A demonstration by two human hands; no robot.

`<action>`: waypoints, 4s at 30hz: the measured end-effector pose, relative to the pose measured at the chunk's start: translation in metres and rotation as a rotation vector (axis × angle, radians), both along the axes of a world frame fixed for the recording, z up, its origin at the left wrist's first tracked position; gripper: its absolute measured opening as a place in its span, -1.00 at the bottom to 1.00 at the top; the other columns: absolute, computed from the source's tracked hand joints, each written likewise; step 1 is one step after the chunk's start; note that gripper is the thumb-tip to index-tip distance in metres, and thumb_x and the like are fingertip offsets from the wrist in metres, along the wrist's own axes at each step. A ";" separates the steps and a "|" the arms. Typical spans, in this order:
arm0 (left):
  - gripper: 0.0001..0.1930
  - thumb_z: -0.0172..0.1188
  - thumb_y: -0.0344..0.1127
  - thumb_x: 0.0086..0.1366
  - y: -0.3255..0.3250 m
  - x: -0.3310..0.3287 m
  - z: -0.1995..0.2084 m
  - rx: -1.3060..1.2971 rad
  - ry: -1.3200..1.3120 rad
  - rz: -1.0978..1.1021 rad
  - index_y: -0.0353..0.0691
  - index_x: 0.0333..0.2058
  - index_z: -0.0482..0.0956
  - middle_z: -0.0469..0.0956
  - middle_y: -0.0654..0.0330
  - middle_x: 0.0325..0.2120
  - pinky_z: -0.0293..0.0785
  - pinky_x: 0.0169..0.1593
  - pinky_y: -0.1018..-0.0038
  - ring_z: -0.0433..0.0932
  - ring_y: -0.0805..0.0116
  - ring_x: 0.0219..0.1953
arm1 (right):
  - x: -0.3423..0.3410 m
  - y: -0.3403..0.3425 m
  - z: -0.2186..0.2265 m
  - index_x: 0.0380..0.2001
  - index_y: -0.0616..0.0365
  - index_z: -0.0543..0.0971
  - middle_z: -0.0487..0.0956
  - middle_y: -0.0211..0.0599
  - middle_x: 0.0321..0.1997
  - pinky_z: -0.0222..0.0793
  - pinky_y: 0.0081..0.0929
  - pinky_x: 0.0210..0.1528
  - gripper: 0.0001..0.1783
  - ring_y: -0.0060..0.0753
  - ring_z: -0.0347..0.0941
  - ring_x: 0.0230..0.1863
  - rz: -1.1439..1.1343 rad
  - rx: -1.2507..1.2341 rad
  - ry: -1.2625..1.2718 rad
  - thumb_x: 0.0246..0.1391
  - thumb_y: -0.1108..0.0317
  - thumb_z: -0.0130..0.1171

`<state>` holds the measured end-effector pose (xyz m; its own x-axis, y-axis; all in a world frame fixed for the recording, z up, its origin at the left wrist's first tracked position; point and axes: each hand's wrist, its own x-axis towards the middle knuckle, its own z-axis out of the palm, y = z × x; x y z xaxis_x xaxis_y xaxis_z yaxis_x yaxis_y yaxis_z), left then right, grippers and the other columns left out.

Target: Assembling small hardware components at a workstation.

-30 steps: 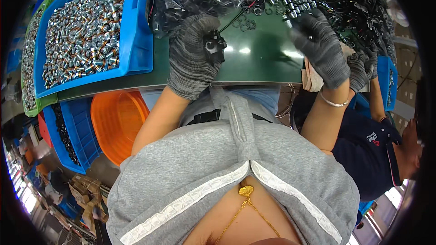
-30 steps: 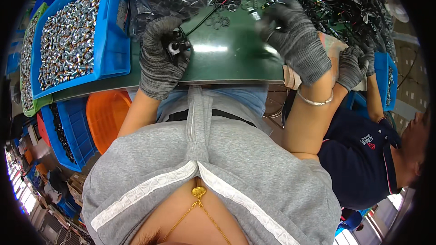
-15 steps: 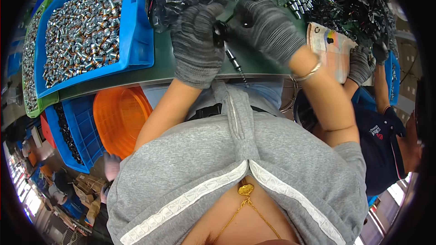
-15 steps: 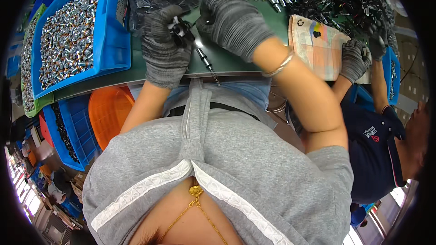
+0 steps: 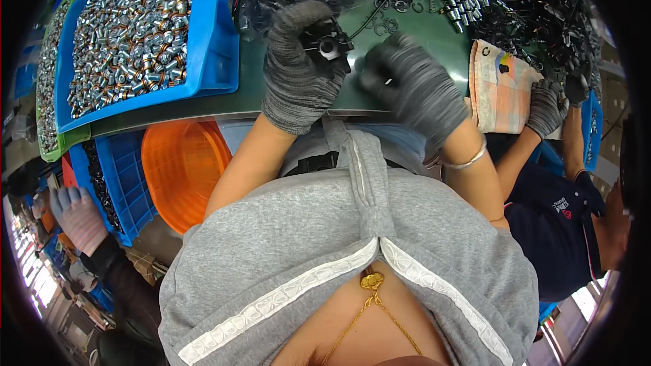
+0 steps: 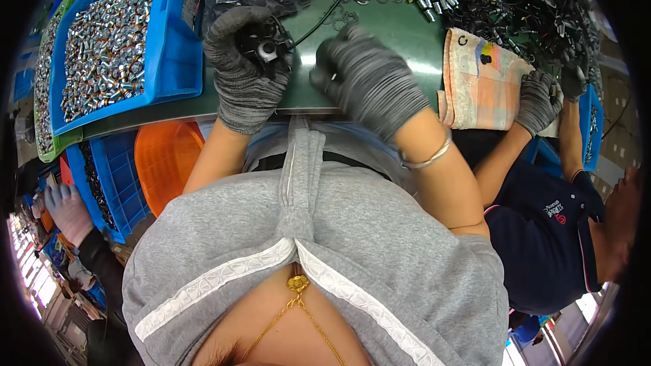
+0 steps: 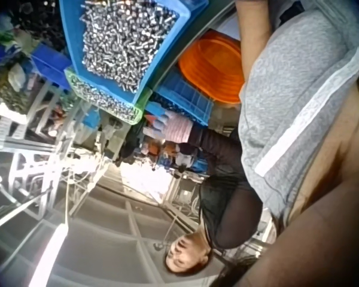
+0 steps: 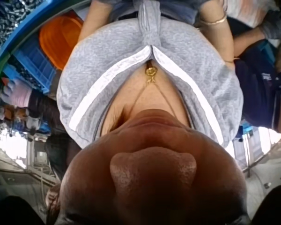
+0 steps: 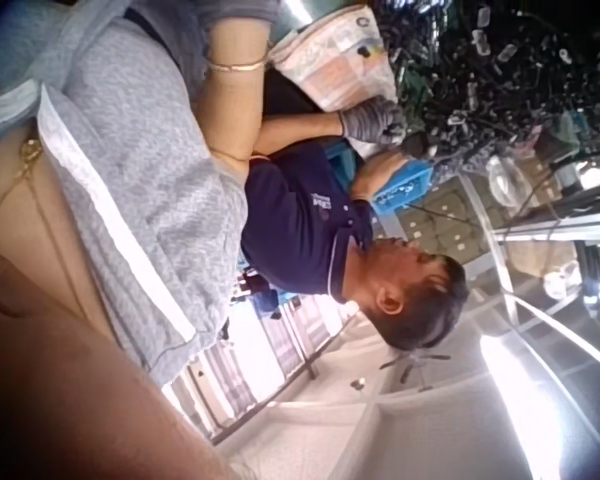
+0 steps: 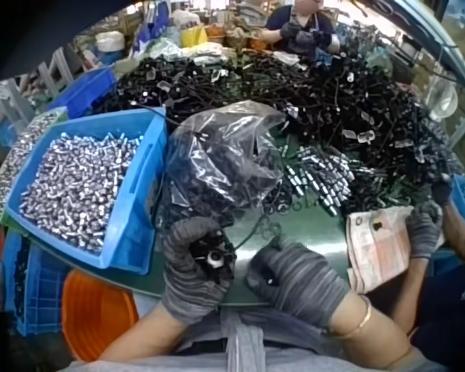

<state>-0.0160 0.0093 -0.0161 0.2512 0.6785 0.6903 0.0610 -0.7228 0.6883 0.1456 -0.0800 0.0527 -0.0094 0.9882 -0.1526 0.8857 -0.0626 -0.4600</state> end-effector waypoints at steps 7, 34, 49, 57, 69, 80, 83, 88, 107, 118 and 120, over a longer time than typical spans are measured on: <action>-0.29 0.33 -0.56 0.01 -0.001 -0.001 -0.001 -0.089 0.017 -0.126 -0.12 0.15 0.24 0.51 0.20 -0.17 0.55 -0.04 0.46 0.58 0.33 -0.15 | -0.003 0.031 0.019 -0.11 0.14 0.55 0.61 -0.38 -0.19 0.48 -0.53 -0.06 -0.74 -0.55 0.52 -0.12 -0.220 0.504 0.630 0.15 0.35 0.31; -0.21 0.41 -0.49 0.03 0.002 -0.006 -0.005 -0.280 0.006 -0.283 -0.12 0.21 0.17 0.44 0.13 -0.02 0.56 0.05 0.43 0.52 0.32 0.00 | 0.025 0.054 0.006 0.08 0.13 0.44 0.45 -0.44 -0.16 0.47 -0.61 -0.25 -0.63 -0.63 0.41 -0.24 -0.298 1.032 1.338 0.20 0.46 0.15; -0.42 0.32 -0.59 0.03 0.001 -0.007 0.005 -0.362 0.311 -0.030 -0.18 0.08 0.40 0.53 0.17 -0.17 0.57 -0.04 0.50 0.57 0.41 -0.14 | 0.003 0.075 -0.018 0.18 0.07 0.39 0.40 -0.42 -0.18 0.43 -0.60 -0.26 -0.54 -0.59 0.38 -0.30 -0.330 1.040 1.323 0.19 0.51 0.08; -0.43 0.34 -0.52 0.07 0.001 -0.007 0.004 -0.388 0.267 -0.019 -0.17 0.09 0.40 0.53 0.16 -0.12 0.59 -0.05 0.48 0.58 0.39 -0.13 | 0.003 0.076 -0.022 0.17 0.10 0.38 0.40 -0.44 -0.20 0.41 -0.63 -0.28 -0.55 -0.61 0.37 -0.34 -0.375 1.025 1.263 0.20 0.52 0.07; -0.53 0.32 -0.50 0.00 0.000 -0.005 0.006 -0.400 0.185 -0.017 -0.18 -0.03 0.53 0.60 0.11 -0.18 0.57 -0.07 0.40 0.62 0.25 -0.20 | -0.023 0.085 -0.038 0.11 0.09 0.39 0.38 -0.49 -0.09 0.27 -0.59 0.00 -0.58 -0.63 0.28 -0.17 -0.466 1.191 0.831 0.18 0.47 0.16; -0.59 0.31 -0.36 0.06 -0.002 -0.008 0.005 -0.194 0.395 0.046 -0.16 -0.05 0.55 0.60 0.14 -0.19 0.54 0.00 0.36 0.61 0.19 -0.15 | -0.006 0.087 0.027 -0.23 0.13 0.60 0.53 -0.29 -0.13 0.44 -0.37 -0.09 -0.74 -0.34 0.50 -0.19 0.310 0.824 0.677 0.02 0.32 0.39; -0.62 0.28 -0.18 0.14 0.003 -0.014 -0.028 0.103 0.524 0.109 -0.13 -0.06 0.56 0.62 0.17 -0.22 0.55 -0.01 0.39 0.61 0.24 -0.13 | -0.024 0.082 0.055 -0.26 0.14 0.61 0.53 -0.25 -0.13 0.44 -0.35 -0.10 -0.73 -0.30 0.50 -0.19 0.574 0.761 0.084 -0.01 0.31 0.41; -0.63 0.35 -0.24 0.10 -0.001 -0.013 -0.003 -0.097 0.503 0.015 -0.16 -0.11 0.55 0.61 0.14 -0.23 0.55 -0.01 0.34 0.61 0.19 -0.15 | -0.027 0.080 0.057 -0.30 0.16 0.64 0.51 -0.19 -0.13 0.45 -0.33 -0.10 -0.72 -0.22 0.51 -0.19 0.436 0.743 0.009 -0.07 0.28 0.45; -0.27 0.23 -0.65 0.04 -0.007 -0.012 0.001 -0.331 -0.089 -0.357 -0.08 0.19 0.21 0.45 0.15 -0.03 0.51 0.08 0.43 0.52 0.34 0.01 | -0.018 0.045 0.061 0.16 0.27 0.44 0.40 -0.38 -0.44 0.34 -0.64 -0.42 -0.52 -0.55 0.34 -0.45 -0.131 0.923 0.795 0.16 0.39 0.12; -0.28 0.16 -0.73 -0.01 -0.009 -0.007 0.007 -0.451 0.074 -0.410 -0.10 0.18 0.29 0.46 0.18 0.00 0.51 0.08 0.44 0.52 0.34 0.02 | 0.006 0.075 0.050 -0.02 -0.13 0.40 0.39 -0.43 -0.20 0.41 -0.53 -0.39 -0.77 -0.51 0.26 -0.35 0.652 0.576 1.775 0.29 0.41 0.03; -0.29 0.23 -0.70 0.02 -0.010 -0.006 0.013 -0.340 0.153 -0.330 -0.12 0.18 0.29 0.46 0.18 0.00 0.52 0.09 0.44 0.53 0.34 0.02 | 0.001 0.067 0.051 -0.03 -0.14 0.41 0.38 -0.43 -0.19 0.41 -0.51 -0.38 -0.77 -0.51 0.26 -0.35 0.574 0.616 1.717 0.28 0.42 0.04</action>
<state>-0.0222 -0.0003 -0.0032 0.5718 0.7260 0.3820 -0.0148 -0.4565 0.8896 0.1468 -0.0131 0.1037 -0.0449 0.7178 0.6948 -0.6289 0.5201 -0.5779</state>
